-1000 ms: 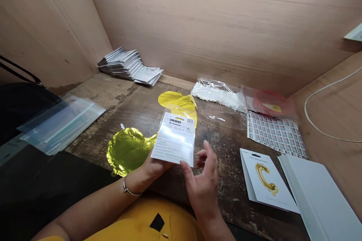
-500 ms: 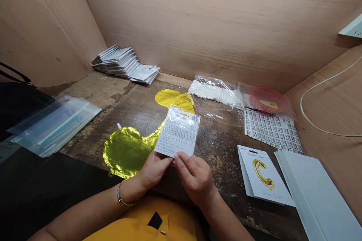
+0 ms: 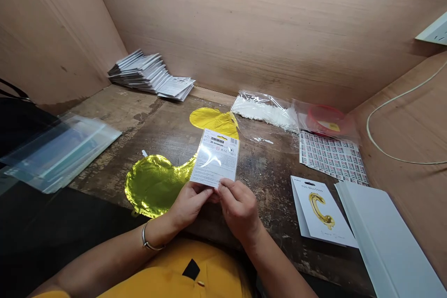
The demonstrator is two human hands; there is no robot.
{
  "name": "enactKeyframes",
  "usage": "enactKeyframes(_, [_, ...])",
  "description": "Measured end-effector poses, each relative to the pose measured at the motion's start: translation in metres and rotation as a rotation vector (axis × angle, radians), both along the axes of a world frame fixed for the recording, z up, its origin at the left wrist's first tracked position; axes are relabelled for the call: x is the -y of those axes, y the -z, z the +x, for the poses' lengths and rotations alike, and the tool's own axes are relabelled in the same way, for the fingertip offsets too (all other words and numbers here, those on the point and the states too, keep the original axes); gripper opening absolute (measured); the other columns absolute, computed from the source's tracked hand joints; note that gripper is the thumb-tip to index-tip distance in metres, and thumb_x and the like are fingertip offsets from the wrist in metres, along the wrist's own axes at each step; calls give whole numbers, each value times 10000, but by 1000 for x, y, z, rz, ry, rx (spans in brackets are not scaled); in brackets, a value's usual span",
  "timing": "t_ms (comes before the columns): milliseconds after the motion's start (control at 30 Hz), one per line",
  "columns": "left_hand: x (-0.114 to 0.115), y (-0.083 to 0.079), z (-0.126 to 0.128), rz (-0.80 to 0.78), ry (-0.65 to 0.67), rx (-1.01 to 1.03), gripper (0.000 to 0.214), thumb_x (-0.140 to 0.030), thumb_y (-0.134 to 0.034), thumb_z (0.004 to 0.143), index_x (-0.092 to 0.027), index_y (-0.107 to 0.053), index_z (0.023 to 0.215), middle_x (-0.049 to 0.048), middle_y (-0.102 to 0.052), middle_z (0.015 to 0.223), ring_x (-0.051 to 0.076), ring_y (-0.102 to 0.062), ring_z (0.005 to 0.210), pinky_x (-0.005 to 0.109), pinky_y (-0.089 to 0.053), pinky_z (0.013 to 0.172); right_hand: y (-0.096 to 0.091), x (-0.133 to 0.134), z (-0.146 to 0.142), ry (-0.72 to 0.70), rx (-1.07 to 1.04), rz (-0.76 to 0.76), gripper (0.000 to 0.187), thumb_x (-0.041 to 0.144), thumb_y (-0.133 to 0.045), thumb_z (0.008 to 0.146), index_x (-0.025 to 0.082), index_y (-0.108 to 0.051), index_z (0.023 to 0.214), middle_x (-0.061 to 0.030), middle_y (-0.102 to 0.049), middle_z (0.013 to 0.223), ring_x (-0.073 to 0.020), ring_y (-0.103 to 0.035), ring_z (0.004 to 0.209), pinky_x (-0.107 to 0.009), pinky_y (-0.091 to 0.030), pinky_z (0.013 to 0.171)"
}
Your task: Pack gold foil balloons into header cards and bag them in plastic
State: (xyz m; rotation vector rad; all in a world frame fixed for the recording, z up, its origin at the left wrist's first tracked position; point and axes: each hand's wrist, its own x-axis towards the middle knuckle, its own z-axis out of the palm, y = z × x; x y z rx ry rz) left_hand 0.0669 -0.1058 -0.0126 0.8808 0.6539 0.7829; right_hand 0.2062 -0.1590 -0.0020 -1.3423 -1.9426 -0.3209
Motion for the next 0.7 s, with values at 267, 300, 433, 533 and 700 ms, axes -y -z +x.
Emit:
enactKeyframes(267, [-7,2,-8,-270,-64,17,285,-264,-800,607,-129,-701,839,15,-690,736,97,-627,579,201,-517,597,-9,3,11,317,-881,-508,661,603,-576,835,183,-463,1333,-155,-612,1167,-233,-657,850,-407,-565,722])
enactKeyframes(300, [-7,3,-7,-274,-62,8,305,-274,-806,602,-127,-701,848,22,-694,745,98,-629,578,201,-514,594,-9,2,11,263,-1031,-669,654,632,-543,838,170,-488,1297,-128,-652,1045,-205,-656,734,-374,-563,646])
enactKeyframes(433, [-6,7,-7,-210,12,-4,355,-351,-808,633,-125,-704,886,62,-715,807,133,-658,652,227,-521,627,-6,-7,5,61,-1297,-1000,511,608,-719,679,153,-625,892,13,-591,594,-109,-514,446,-247,-450,441])
enactKeyframes(533, [-3,-5,-19,-203,102,-85,404,-417,-782,661,-137,-700,941,68,-717,820,143,-659,669,245,-530,631,-3,-16,6,102,-1318,-900,427,556,-751,644,178,-567,722,54,-530,497,-75,-439,393,-209,-379,397])
enactKeyframes(700, [-14,-43,-54,425,339,-483,299,-404,-569,874,-175,-702,1013,87,-729,873,219,-693,837,366,-550,796,0,-20,18,148,-1222,-952,373,532,-674,681,201,-503,666,64,-511,484,-73,-403,379,-206,-355,374])
